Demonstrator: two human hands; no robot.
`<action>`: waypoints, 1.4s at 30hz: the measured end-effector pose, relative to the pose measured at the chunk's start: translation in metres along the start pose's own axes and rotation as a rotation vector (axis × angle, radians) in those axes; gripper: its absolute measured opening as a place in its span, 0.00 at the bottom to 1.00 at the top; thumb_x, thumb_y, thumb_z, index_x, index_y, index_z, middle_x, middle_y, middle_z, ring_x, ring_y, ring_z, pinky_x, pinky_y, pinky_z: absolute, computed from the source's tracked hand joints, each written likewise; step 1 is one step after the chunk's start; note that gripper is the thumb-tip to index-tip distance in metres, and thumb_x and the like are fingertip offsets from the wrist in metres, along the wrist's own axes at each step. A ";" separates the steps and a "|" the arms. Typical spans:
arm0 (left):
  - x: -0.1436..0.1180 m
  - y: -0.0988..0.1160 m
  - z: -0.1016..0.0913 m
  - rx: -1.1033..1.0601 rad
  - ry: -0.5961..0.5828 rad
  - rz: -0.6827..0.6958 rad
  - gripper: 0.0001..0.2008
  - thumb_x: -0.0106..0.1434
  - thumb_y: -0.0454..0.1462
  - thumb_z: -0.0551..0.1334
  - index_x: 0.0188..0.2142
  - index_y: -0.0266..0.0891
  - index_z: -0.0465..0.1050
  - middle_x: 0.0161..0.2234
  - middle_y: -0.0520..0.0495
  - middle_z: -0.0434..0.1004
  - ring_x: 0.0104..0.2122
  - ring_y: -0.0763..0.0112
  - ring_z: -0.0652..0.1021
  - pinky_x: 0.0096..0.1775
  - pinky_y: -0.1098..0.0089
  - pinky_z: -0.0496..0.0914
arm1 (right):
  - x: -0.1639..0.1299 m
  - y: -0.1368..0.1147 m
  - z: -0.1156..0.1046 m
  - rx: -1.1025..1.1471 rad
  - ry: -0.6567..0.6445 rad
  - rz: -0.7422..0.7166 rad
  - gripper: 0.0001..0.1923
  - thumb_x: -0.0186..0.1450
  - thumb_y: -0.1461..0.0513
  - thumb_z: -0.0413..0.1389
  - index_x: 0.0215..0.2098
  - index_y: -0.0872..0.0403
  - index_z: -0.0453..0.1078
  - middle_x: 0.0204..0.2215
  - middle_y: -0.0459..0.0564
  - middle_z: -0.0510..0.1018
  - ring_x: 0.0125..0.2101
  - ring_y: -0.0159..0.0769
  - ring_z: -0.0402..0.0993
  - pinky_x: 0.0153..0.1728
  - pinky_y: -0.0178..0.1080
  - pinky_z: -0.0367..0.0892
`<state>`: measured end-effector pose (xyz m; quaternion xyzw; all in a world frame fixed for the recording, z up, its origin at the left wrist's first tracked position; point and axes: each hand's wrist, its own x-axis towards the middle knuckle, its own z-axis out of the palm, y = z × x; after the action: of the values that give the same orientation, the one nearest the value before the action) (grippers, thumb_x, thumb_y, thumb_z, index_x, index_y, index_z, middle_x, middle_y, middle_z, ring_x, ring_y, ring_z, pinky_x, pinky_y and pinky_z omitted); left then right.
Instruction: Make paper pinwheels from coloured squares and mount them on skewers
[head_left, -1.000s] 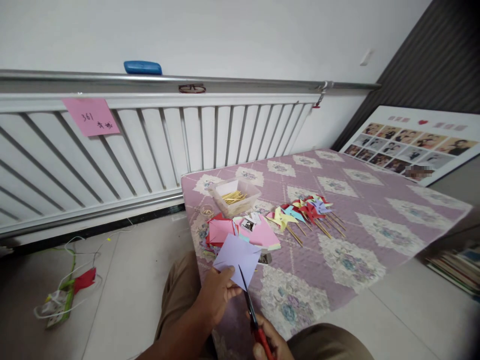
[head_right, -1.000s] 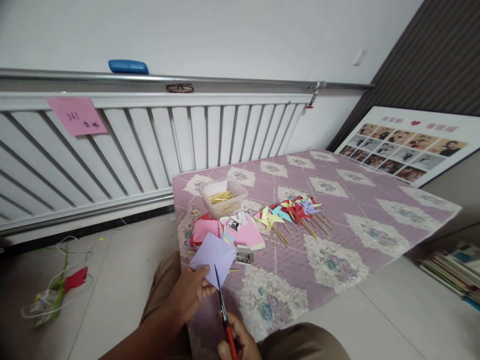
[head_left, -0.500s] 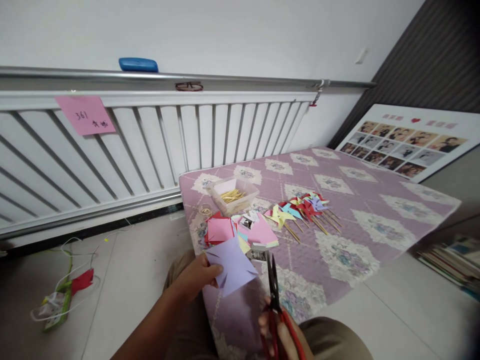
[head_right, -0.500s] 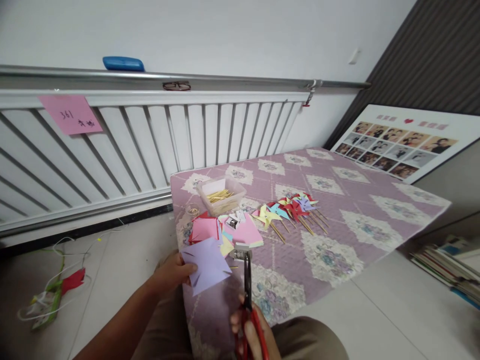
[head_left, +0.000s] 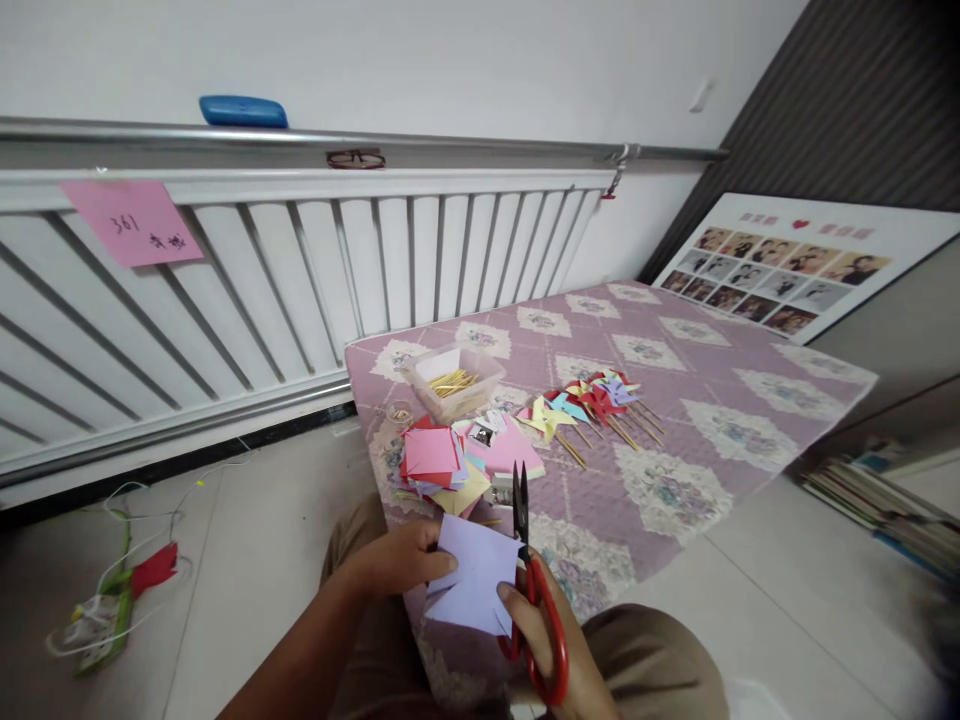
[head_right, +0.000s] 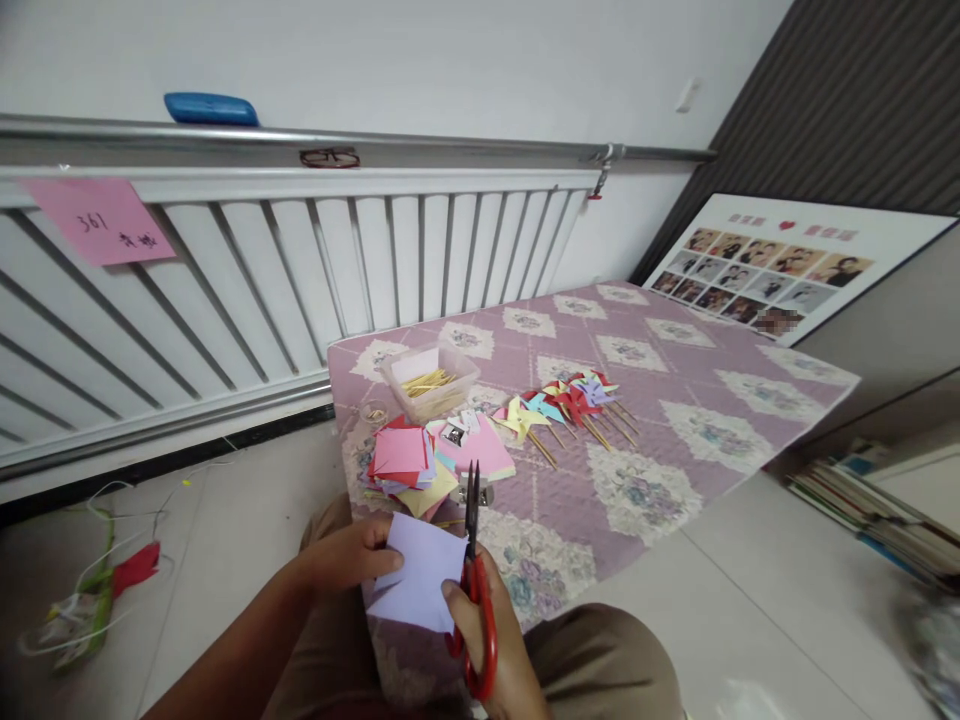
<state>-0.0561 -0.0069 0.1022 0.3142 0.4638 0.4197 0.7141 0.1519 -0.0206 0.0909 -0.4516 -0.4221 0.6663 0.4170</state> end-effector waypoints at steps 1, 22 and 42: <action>0.001 -0.004 0.003 0.016 -0.051 0.004 0.06 0.47 0.32 0.70 0.28 0.35 0.79 0.27 0.47 0.80 0.25 0.68 0.74 0.29 0.72 0.65 | 0.000 0.003 0.000 0.010 0.022 -0.007 0.20 0.56 0.56 0.63 0.46 0.52 0.70 0.39 0.51 0.80 0.40 0.45 0.77 0.41 0.43 0.72; 0.011 -0.071 0.069 -0.659 0.091 -0.060 0.19 0.52 0.40 0.71 0.42 0.40 0.71 0.39 0.47 0.79 0.33 0.71 0.77 0.32 0.72 0.66 | 0.005 0.007 0.005 0.069 0.304 -0.087 0.18 0.57 0.53 0.62 0.41 0.52 0.65 0.31 0.47 0.78 0.31 0.42 0.76 0.32 0.41 0.73; 0.005 -0.044 0.069 -0.559 0.226 -0.081 0.17 0.47 0.39 0.70 0.35 0.39 0.68 0.28 0.50 0.79 0.27 0.71 0.78 0.29 0.73 0.66 | 0.007 0.022 0.006 -0.046 0.200 -0.046 0.22 0.56 0.55 0.64 0.45 0.51 0.65 0.23 0.41 0.72 0.23 0.36 0.70 0.25 0.36 0.67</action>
<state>0.0223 -0.0267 0.0888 0.0379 0.4191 0.5347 0.7328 0.1407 -0.0216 0.0704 -0.5155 -0.4038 0.5985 0.4615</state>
